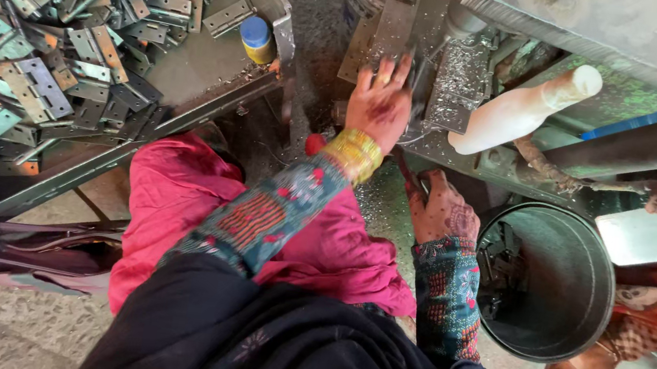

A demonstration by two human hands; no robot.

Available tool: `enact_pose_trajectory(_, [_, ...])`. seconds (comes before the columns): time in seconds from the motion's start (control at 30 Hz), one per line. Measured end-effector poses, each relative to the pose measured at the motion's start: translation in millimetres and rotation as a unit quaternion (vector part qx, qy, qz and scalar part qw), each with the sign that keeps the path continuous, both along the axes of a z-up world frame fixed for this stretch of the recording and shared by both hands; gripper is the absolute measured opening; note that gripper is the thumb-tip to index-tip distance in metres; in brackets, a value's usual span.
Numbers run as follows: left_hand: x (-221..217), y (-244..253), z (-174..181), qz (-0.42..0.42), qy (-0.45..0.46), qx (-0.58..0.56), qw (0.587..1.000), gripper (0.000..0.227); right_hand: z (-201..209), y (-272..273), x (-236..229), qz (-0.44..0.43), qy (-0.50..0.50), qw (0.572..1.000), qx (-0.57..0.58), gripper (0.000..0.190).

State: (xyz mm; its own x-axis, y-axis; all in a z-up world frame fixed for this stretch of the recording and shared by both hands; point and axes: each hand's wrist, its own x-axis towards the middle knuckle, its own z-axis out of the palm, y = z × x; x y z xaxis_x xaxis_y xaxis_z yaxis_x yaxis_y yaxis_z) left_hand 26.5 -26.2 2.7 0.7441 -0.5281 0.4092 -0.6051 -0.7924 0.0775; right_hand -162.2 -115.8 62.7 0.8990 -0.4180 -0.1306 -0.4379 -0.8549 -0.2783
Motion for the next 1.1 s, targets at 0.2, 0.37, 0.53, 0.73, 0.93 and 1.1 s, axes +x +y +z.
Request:
enact_pose_trajectory(0.2, [21.9, -19.1, -4.5, 0.030, -0.057, 0.007, 0.998, 0.035, -115.6, -15.1, -19.9, -0.030, 0.018, 0.997, 0.063, 0.049])
enact_pose_trajectory(0.37, [13.3, -12.8, -9.4, 0.027, 0.045, 0.086, 0.995, 0.032, -180.2, 0.5, -35.2, -0.111, 0.020, 0.984, 0.139, 0.051])
enact_pose_trajectory(0.53, [32.7, -20.3, -14.5, 0.228, -0.213, 0.368, 0.876, 0.044, -146.3, -21.5, -27.0, -0.073, 0.069, 0.985, 0.139, 0.048])
enact_pose_trajectory(0.73, [37.5, -33.9, -15.8, 0.019, -0.062, 0.041, 0.997, 0.042, -138.5, -16.5, -28.7, -0.094, 0.063, 0.987, 0.116, 0.050])
enact_pose_trajectory(0.93, [23.3, -12.1, -19.7, 0.005, -0.032, 0.019, 0.999, 0.044, -157.5, -0.2, -38.1, -0.089, 0.038, 0.985, 0.140, 0.050])
enact_pose_trajectory(1.1, [49.5, -34.9, -22.9, 0.084, -0.019, 0.082, 0.993, 0.055, -153.7, -34.4, -34.3, -0.035, 0.005, 0.993, 0.110, 0.047])
